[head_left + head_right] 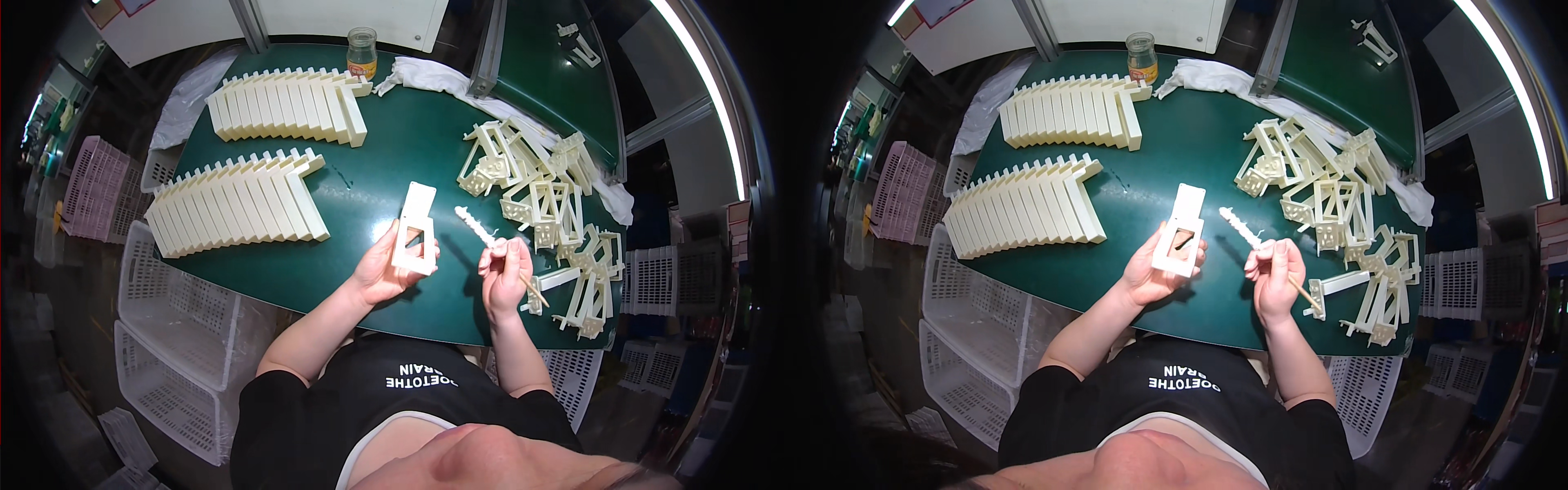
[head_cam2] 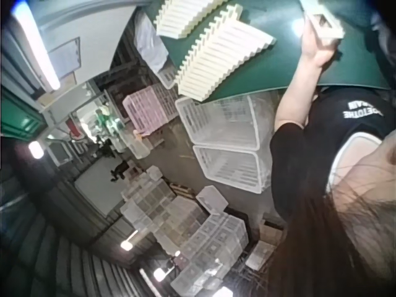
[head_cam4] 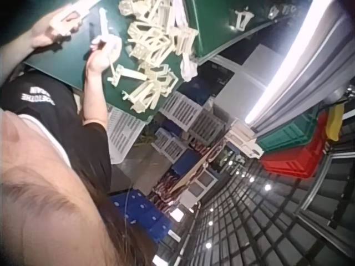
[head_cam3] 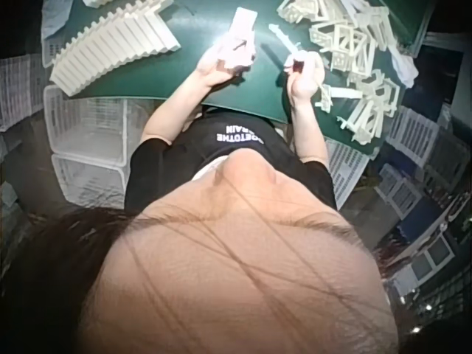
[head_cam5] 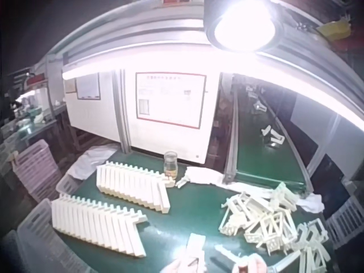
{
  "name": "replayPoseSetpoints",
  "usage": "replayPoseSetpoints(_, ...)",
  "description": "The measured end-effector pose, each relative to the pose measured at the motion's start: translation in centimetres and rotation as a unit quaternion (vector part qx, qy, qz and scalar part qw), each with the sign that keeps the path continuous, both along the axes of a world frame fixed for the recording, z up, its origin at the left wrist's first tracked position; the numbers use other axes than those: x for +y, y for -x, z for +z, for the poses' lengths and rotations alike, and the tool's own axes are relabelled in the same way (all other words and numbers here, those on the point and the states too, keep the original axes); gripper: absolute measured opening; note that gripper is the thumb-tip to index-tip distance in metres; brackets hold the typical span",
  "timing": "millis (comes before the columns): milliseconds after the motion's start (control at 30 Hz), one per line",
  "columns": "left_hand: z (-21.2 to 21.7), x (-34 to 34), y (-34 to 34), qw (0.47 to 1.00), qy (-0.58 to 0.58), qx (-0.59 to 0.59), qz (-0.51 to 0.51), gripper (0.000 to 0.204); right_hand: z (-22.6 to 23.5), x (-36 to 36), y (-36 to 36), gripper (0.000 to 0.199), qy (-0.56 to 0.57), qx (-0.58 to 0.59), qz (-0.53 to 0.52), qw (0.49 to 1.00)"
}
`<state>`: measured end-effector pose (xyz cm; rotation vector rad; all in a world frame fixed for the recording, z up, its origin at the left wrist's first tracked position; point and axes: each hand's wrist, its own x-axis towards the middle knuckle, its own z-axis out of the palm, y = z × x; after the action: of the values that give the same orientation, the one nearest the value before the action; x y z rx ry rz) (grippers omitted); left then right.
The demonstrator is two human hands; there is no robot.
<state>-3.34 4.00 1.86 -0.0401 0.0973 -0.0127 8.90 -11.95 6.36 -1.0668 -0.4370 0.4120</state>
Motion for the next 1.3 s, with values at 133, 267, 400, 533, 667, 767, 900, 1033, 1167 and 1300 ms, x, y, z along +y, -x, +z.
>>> replayPoseSetpoints(133, 0.1, -0.1, -0.2, 0.999, 0.009, 0.045, 0.019, 0.056, -1.5, -0.1, -1.3, 0.032, 0.030, 0.012, 0.004, 0.999)
replayPoseSetpoints(267, 0.0, 0.2, -0.3, 0.999, 0.003, 0.034, 0.005, 0.055, -2.3, 1.1, -1.4, 0.031, 0.029, 0.048, 0.026, 0.998)
replayPoseSetpoints(400, -0.2, 0.2, 0.0, 0.999, -0.022, -0.037, -0.014, 0.052, -3.0, 2.5, -1.1, 0.029, 0.086, 0.030, 0.070, 0.993)
replayPoseSetpoints(533, 2.0, 0.2, 0.7, 0.984, -0.158, 0.055, 0.062, 0.043, -0.8, 4.3, -0.4, 0.034, 0.070, -0.303, -0.069, 0.948)
replayPoseSetpoints(667, 5.0, 2.6, 0.6, 0.864, -0.431, 0.135, 0.225, 0.053, 3.0, 4.8, 1.2, 0.042, 0.142, -0.538, 0.047, 0.830)
replayPoseSetpoints(767, 6.8, 4.6, 0.6, 0.843, -0.461, 0.164, 0.223, 0.050, 3.8, 7.3, 1.9, 0.051, 0.154, -0.590, -0.001, 0.793)
replayPoseSetpoints(900, 8.2, 8.2, 0.8, 0.798, -0.527, 0.159, 0.246, 0.050, 6.0, 10.6, 2.1, 0.042, 0.149, -0.636, -0.041, 0.756)
replayPoseSetpoints(1033, 9.4, 13.2, 1.2, 0.755, -0.576, 0.230, 0.213, 0.066, 5.5, 14.3, 0.0, 0.034, 0.160, -0.618, -0.070, 0.767)
replayPoseSetpoints(1167, 5.6, 27.8, 1.6, 0.299, -0.782, 0.346, 0.423, 0.052, 0.5, 18.1, -5.7, 0.026, 0.287, -0.423, -0.134, 0.849)
replayPoseSetpoints(1300, 1.3, 39.0, 5.2, 0.140, -0.754, 0.590, 0.252, 0.062, -5.2, 21.0, -6.2, 0.027, 0.305, -0.503, -0.151, 0.794)
